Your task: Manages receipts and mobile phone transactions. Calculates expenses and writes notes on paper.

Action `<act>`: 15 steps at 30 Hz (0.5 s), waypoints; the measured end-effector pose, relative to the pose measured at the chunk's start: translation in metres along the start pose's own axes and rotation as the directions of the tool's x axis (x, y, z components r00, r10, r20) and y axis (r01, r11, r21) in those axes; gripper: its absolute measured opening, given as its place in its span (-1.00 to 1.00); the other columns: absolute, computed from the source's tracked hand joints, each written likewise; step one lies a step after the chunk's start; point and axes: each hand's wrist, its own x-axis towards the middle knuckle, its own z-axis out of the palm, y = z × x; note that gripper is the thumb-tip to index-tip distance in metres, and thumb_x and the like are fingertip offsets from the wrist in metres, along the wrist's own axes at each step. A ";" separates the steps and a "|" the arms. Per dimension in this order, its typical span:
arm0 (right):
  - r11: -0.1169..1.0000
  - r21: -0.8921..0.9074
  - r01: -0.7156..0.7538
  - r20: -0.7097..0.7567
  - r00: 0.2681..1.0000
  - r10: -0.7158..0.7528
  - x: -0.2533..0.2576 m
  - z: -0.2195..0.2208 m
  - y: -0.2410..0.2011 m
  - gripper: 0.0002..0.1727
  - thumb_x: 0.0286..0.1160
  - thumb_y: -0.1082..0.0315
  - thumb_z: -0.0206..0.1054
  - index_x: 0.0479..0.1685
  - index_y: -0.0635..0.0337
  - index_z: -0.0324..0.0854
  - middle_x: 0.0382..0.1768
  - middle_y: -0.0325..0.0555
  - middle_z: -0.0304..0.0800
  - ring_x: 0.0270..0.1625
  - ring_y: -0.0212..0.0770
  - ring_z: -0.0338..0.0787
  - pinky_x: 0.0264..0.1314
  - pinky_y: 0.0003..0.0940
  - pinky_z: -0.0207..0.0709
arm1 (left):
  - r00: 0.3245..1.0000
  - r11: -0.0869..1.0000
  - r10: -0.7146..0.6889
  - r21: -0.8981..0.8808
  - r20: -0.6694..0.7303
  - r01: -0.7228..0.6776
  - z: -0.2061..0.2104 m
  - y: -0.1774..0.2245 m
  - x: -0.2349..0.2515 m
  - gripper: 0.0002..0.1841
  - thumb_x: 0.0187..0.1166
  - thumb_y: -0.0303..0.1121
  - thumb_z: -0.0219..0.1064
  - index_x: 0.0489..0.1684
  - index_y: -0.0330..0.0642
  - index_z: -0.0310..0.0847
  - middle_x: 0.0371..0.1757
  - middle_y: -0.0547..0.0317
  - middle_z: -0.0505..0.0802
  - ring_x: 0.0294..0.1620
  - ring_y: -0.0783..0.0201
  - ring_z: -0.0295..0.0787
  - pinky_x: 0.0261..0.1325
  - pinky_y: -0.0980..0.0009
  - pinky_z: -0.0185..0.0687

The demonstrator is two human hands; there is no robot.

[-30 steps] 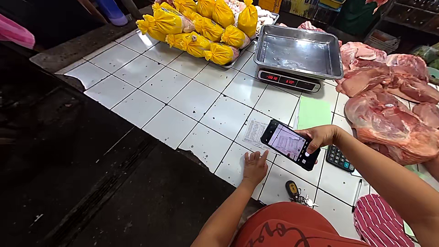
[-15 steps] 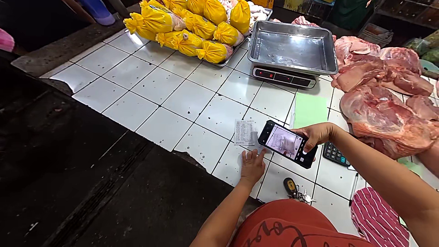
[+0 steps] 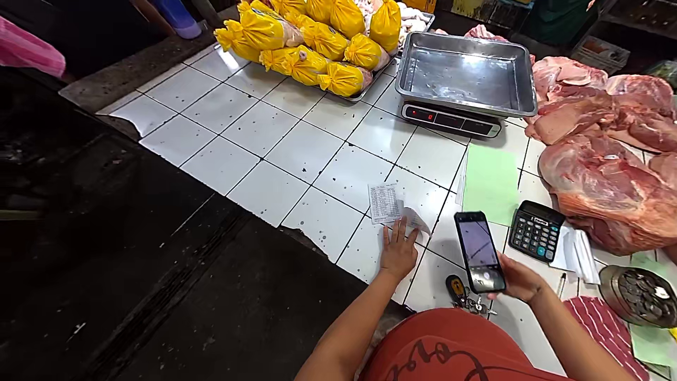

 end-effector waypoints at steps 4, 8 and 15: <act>0.984 0.165 -0.067 -0.191 0.977 0.098 -0.038 -0.005 0.043 -0.13 0.04 -0.50 0.51 0.38 -0.20 0.64 0.16 -0.07 0.90 0.09 0.00 0.94 -0.10 -0.01 0.86 | 0.987 0.994 0.109 0.010 0.122 -0.111 -0.012 0.004 0.014 -0.60 0.56 -0.45 0.17 0.28 -0.39 0.72 0.41 -0.22 0.78 0.55 -0.28 0.60 0.62 -0.44 0.14; 0.976 0.198 -0.094 -0.251 0.957 0.143 -0.058 -0.009 0.053 -0.10 -0.01 -0.45 0.58 0.37 -0.12 0.64 0.13 0.01 0.90 0.06 0.02 0.94 -0.11 -0.05 0.87 | 0.926 0.992 0.062 0.078 0.372 -0.098 -0.032 0.020 0.052 -0.51 0.73 -0.33 0.02 0.61 -0.22 0.50 0.48 -0.29 0.71 0.64 -0.30 0.49 0.79 -0.31 -0.10; 0.971 0.240 -0.004 -0.189 0.981 0.050 -0.059 -0.008 0.049 -0.23 0.13 -0.36 0.56 0.31 -0.10 0.72 0.12 0.05 0.91 0.03 0.03 0.95 -0.08 -0.01 0.87 | 0.827 0.979 -0.172 0.189 0.535 0.082 -0.036 0.025 0.102 -0.36 0.88 -0.14 -0.08 0.80 -0.44 0.07 0.75 -0.41 0.33 0.78 -0.35 0.17 0.78 -0.41 -0.40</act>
